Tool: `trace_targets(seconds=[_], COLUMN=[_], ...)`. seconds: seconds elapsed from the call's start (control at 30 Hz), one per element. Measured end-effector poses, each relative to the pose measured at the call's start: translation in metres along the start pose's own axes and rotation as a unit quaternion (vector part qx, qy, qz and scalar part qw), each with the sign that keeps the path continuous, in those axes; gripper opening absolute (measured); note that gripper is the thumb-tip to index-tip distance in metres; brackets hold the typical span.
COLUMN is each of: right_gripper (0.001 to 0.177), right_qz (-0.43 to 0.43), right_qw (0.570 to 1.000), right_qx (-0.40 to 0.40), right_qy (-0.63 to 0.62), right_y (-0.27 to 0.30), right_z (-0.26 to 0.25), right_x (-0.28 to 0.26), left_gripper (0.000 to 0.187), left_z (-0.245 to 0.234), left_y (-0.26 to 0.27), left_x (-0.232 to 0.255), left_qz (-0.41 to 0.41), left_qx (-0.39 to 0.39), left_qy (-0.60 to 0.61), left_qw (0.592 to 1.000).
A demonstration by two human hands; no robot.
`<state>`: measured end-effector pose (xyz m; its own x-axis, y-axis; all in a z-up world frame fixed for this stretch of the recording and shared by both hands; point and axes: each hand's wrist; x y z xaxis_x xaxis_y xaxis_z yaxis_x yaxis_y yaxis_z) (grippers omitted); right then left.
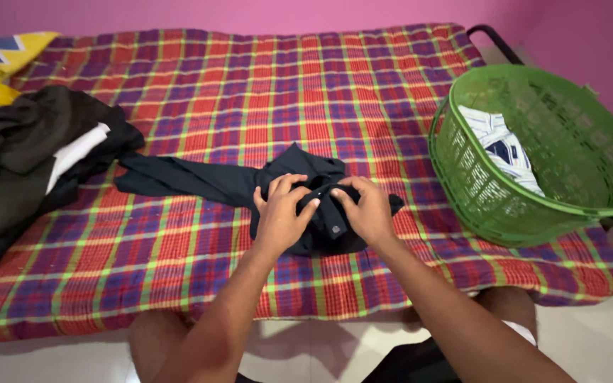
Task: The person folds a striped shirt and places it in a green basket, then flattens and folds a pair of dark trousers on a bed.
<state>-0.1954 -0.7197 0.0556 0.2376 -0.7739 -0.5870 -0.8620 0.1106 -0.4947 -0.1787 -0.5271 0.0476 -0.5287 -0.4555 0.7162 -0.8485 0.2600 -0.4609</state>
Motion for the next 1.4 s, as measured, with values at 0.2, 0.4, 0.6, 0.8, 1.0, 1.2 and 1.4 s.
trace_targets(seconds=[0.2,0.4,0.6,0.8,1.0,1.2,1.4], right_gripper=[0.03,0.025,0.03,0.036,0.021,0.017,0.018], right_qz=[-0.077,0.172,0.104,0.085,0.172,0.144,0.156], right_qw=[0.946,0.977,0.974,0.991,0.976,0.984,0.984], right_qx=[0.198,0.008,-0.019,-0.081,-0.131,-0.095,-0.073], right_qy=[0.244,-0.129,-0.202,-0.062,0.003,0.041,0.046], right_y=[0.043,0.103,0.13,0.114,0.078,0.04,0.006], right_z=[0.016,0.06,0.074,0.083,0.095,0.129,0.163], right_x=[-0.023,-0.012,-0.002,0.011,0.021,0.039,0.065], left_gripper=[0.023,0.016,0.012,0.018,0.022,0.023,0.028], left_z=[0.024,0.045,0.051,0.061,0.064,0.06,0.072], left_y=[0.043,0.087,0.1,0.094,0.066,0.017,-0.021], left_x=[-0.019,-0.019,-0.043,-0.066,-0.075,-0.084,-0.131], left_qz=[-0.043,-0.035,-0.049,-0.137,-0.194,-0.228,-0.314], left_qx=[0.038,0.092,0.096,0.04,-0.018,-0.109,-0.108], left_qy=[0.014,0.054,0.074,-0.014,-0.091,-0.161,-0.132], left_qw=[0.998,0.994,0.991,0.99,0.977,0.954,0.934])
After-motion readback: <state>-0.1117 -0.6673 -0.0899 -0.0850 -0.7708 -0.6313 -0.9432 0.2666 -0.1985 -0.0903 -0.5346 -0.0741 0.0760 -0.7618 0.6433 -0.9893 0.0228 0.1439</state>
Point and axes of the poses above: each hand's wrist, its own y-axis away from the middle knuckle, its own z-axis out of the palm, x = y × z, and after that the axes turned 15 degrees about y, right-handed
